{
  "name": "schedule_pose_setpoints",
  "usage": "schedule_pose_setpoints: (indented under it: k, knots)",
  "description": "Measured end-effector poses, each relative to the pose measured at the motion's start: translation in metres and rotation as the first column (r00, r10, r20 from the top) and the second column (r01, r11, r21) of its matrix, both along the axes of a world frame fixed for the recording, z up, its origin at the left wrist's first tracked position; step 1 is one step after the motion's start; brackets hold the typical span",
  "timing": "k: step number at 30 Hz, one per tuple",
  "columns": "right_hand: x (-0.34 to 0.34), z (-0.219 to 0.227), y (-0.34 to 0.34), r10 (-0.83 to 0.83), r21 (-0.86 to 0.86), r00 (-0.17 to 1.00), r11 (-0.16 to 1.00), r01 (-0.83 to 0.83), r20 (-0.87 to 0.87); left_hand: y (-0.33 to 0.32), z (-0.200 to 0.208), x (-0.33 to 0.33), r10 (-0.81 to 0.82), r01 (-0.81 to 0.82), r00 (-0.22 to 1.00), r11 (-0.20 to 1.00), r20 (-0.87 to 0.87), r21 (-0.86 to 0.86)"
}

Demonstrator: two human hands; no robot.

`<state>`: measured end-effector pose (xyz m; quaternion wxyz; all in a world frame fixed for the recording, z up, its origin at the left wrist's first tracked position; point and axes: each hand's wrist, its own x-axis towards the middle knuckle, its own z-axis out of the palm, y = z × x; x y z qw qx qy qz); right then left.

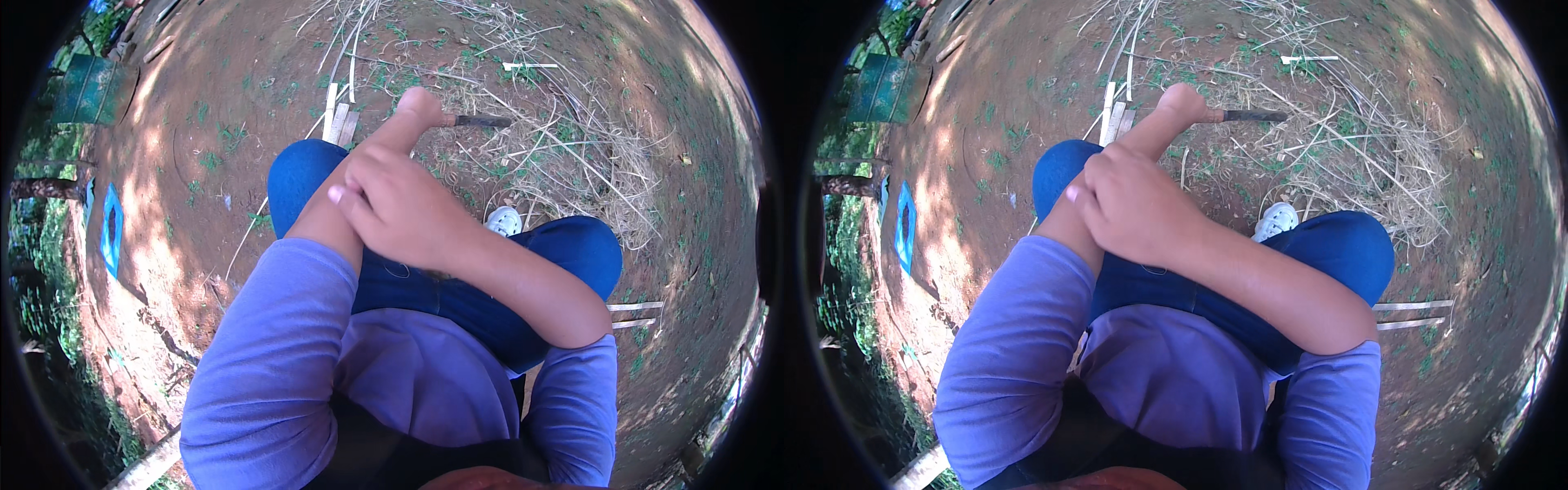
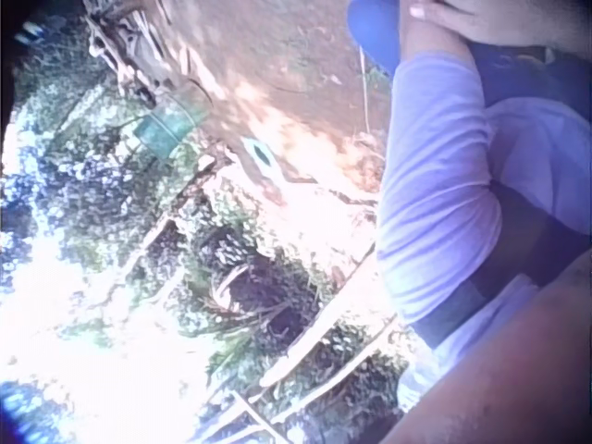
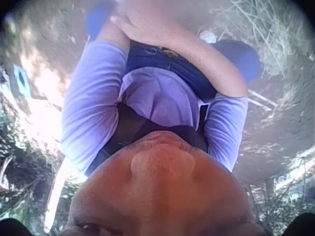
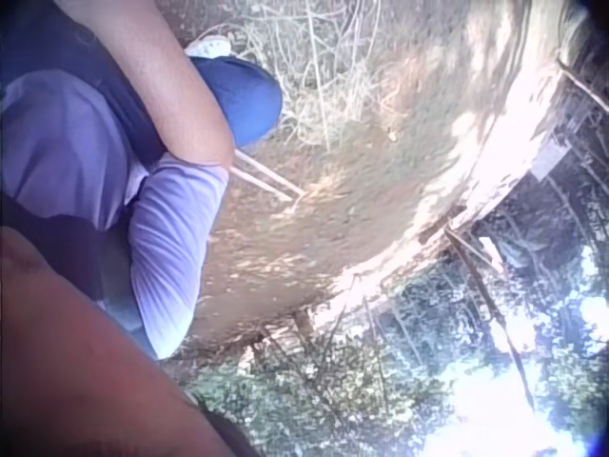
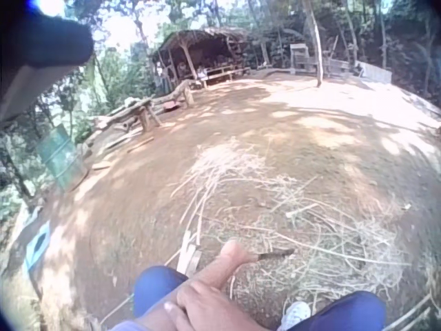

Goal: The person holds a thin strip of bamboo and uses a machete to shave and smooth its surface while sitting in an outdoor workspace.

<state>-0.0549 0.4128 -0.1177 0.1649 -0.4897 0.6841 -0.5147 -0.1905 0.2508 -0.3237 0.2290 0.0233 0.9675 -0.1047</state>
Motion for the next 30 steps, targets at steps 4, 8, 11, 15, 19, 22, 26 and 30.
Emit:
schedule_pose_setpoints:
  k: [4, 8, 11, 15, 19, 22, 26, 30]
  knots:
    - [-0.018, -0.013, -0.011, 0.048, 0.066, 0.995, 0.996, -0.054, 0.084, 0.006, 0.012, 0.003, -0.021, 0.028, 0.992, 0.998, 0.122, -0.055]
    - [-0.045, -0.071, -0.035, -0.143, 0.178, 0.988, 0.972, 0.151, -0.059, -0.004, 0.015, 0.015, -0.088, 0.091, 0.995, 0.992, 0.040, -0.089]
    - [-0.025, -0.071, -0.051, -0.081, 0.075, 0.996, 0.994, 0.083, -0.021, -0.031, -0.004, 0.018, -0.055, 0.054, 0.998, 0.998, -0.027, -0.037]
    - [0.000, -0.008, -0.053, 0.196, 0.150, 0.978, 0.967, -0.205, 0.074, -0.047, -0.028, 0.023, 0.056, -0.057, 0.998, 0.998, 0.032, 0.028]
    - [-0.045, -0.053, -0.077, 0.033, 0.251, 0.997, 0.967, -0.049, 0.067, -0.037, -0.030, 0.010, -0.083, 0.084, 0.994, 0.996, 0.075, -0.010]
    - [-0.038, -0.075, -0.091, -0.040, 0.254, 0.995, 0.965, 0.061, -0.087, -0.055, -0.055, 0.006, 0.074, -0.078, 0.990, 0.996, 0.118, 0.033]
    - [-0.017, -0.019, -0.073, 0.171, 0.333, 0.983, 0.925, -0.184, 0.067, -0.058, -0.032, 0.009, 0.163, -0.174, 0.984, 0.971, 0.078, 0.165]
    - [-0.032, 0.007, -0.061, 0.284, 0.315, 0.651, 0.696, -0.645, 0.704, -0.060, 0.003, 0.001, 0.283, -0.266, 0.959, 0.906, -0.005, 0.330]
